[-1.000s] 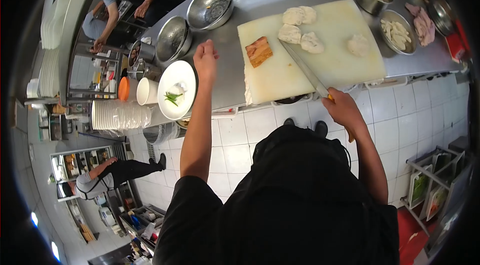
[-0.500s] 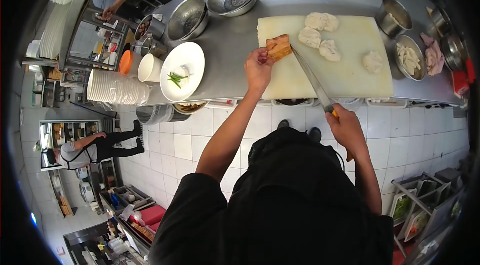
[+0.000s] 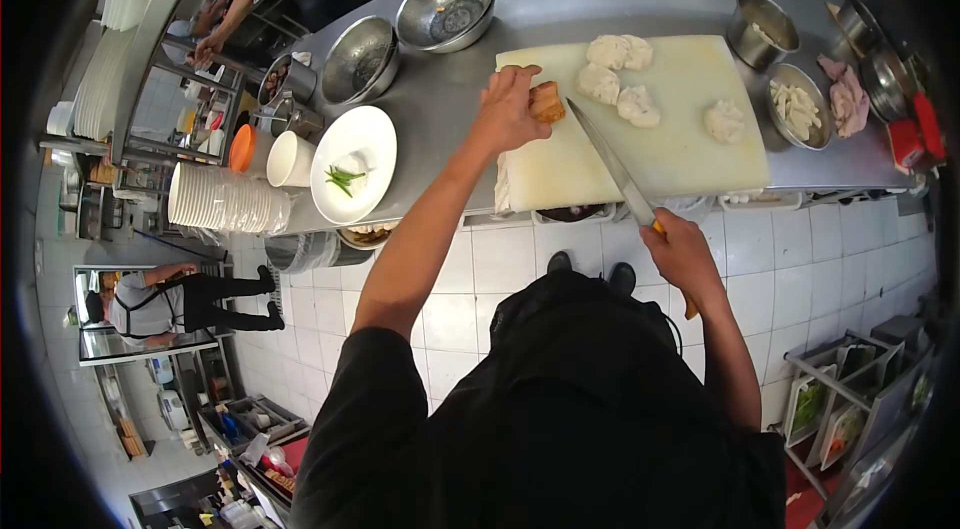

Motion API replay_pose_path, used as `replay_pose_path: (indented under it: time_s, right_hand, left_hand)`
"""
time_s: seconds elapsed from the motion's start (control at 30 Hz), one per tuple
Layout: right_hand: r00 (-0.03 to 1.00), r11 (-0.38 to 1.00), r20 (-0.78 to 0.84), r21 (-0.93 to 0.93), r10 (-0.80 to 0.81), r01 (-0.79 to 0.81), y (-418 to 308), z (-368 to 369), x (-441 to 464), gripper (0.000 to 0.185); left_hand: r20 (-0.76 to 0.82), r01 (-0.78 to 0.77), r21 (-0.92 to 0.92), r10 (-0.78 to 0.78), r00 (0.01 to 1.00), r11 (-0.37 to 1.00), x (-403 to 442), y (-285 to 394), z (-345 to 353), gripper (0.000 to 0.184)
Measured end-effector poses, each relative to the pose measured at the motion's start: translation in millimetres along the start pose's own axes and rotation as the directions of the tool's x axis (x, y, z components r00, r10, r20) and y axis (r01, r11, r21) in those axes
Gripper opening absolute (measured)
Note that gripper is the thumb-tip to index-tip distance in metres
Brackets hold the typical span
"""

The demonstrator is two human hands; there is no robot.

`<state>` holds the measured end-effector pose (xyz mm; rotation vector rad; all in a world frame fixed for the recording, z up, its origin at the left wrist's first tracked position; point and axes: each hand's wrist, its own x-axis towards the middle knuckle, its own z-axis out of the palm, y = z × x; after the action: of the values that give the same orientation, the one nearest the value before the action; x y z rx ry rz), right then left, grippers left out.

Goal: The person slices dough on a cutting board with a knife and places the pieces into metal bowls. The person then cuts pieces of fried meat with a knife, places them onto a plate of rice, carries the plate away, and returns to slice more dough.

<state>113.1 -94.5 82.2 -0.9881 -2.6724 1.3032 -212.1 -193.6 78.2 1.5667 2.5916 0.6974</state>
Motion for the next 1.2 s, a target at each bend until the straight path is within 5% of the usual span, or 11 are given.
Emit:
replay_pose_path:
  time_s: [0.2, 0.4, 0.53, 0.63, 0.93, 1.2]
  right_hand:
    - [0.998, 1.000, -0.063, -0.023, 0.006, -0.008, -1.0, 5.0, 4.8, 0.025]
    - [0.993, 0.998, -0.100, -0.027, 0.062, -0.065, -5.9, 7.8, -2.8, 0.023]
    - [0.992, 0.992, -0.073, -0.075, 0.099, -0.105, -18.2, -0.4, -11.5, 0.024]
    - [0.989, 0.991, -0.058, -0.016, 0.135, -0.136, -26.2, -9.5, -32.6, 0.024]
    - [0.957, 0.957, 0.014, 0.021, 0.290, -0.291, -15.5, -14.9, -68.5, 0.020]
    - [0.989, 0.988, -0.075, -0.080, 0.126, -0.132, -47.4, -13.4, -58.3, 0.016]
  left_hand:
    - [0.233, 0.116, -0.247, -0.057, 0.971, 0.962, 26.7, -19.3, 9.6, 0.079]
    - [0.108, 0.077, -0.199, -0.056, 0.993, 0.977, 67.5, -41.5, 1.2, 0.077]
    - [0.173, 0.124, -0.142, -0.099, 0.980, 0.982, 76.1, -59.4, 9.3, 0.075]
    - [0.000, 0.020, -0.140, -0.020, 1.000, 0.990, 56.0, -61.2, 13.1, 0.071]
    - [-0.110, -0.002, -0.258, -0.027, 0.994, 0.966, -26.0, -23.6, 26.3, 0.060]
    - [0.013, -0.038, -0.340, 0.045, 0.999, 0.940, -46.5, 2.6, 45.2, 0.051]
